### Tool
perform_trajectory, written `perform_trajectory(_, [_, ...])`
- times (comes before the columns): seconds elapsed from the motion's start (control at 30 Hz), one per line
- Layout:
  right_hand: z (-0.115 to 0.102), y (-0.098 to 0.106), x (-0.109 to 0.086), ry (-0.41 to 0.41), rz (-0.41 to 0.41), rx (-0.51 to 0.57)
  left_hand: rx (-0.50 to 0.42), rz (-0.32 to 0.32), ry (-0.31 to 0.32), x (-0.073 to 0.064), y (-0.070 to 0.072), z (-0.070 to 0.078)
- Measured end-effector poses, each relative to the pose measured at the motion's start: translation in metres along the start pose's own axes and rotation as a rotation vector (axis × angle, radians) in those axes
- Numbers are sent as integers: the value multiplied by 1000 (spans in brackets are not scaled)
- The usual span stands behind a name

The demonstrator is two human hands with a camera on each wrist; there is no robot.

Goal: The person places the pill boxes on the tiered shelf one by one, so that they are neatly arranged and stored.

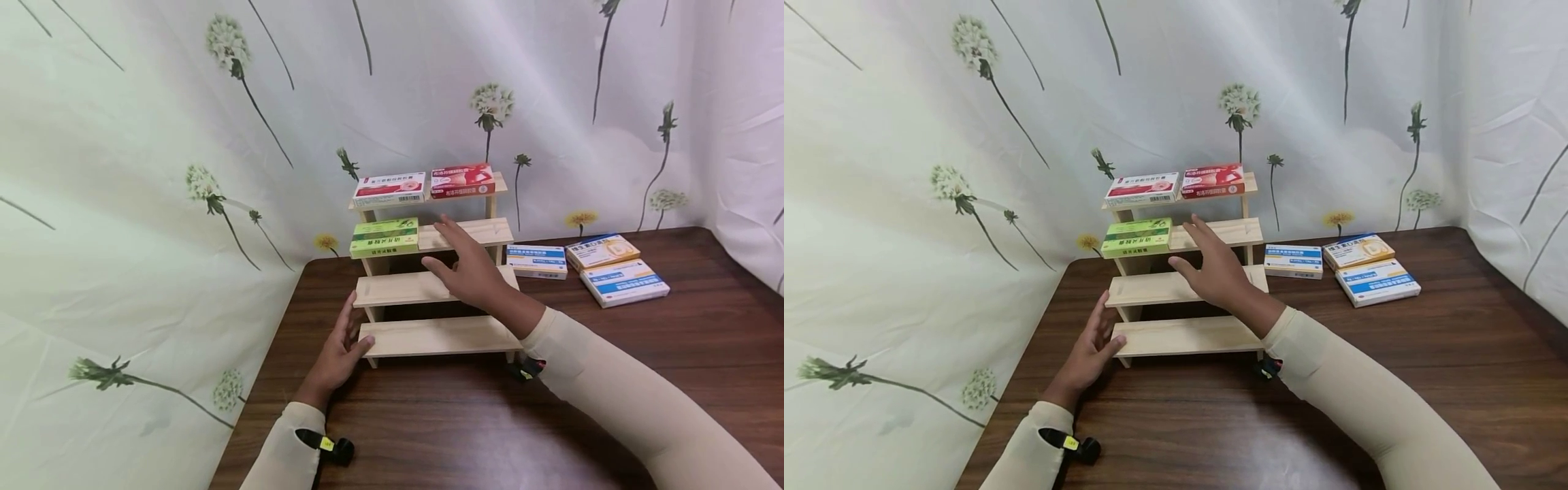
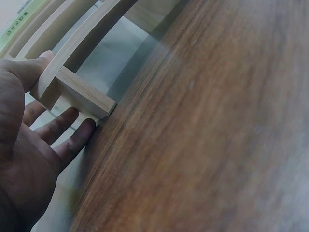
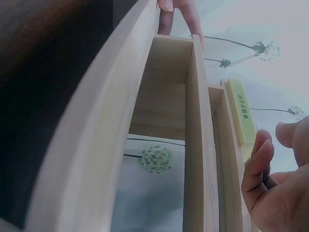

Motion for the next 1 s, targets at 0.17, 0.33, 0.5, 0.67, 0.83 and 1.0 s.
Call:
perform_trajectory(0.17, [6,11,-15,4,44,14,5,5,-13,0,-1,2])
perform_trajectory(0.33, [6,28,-31,63,140,75,3,10,-19,0,-1,2])
perform_trajectory(0.5, [13,42,-43,73,187,98,3,9,-17,0,-2,1])
perform_trajectory(0.67, [18,58,-53,70,206,90,3,9,-11,2,0,0])
perform_trajectory(0.83, [26,72,-62,57,242,44,9,15,-11,4,2,-2])
perform_trajectory(1.0, [34,88,-73,60,307,26,15,8,-7,2,1,-4])
Point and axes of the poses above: each hand's wrist, its own x-axis towards the middle knuckle, its own y-axis out of the back of the hand, z = x × y, the point moved 10 cm from there along x, towards the middle knuckle, and after that the axes turned 5 degrees about z, right-handed, at the moved point
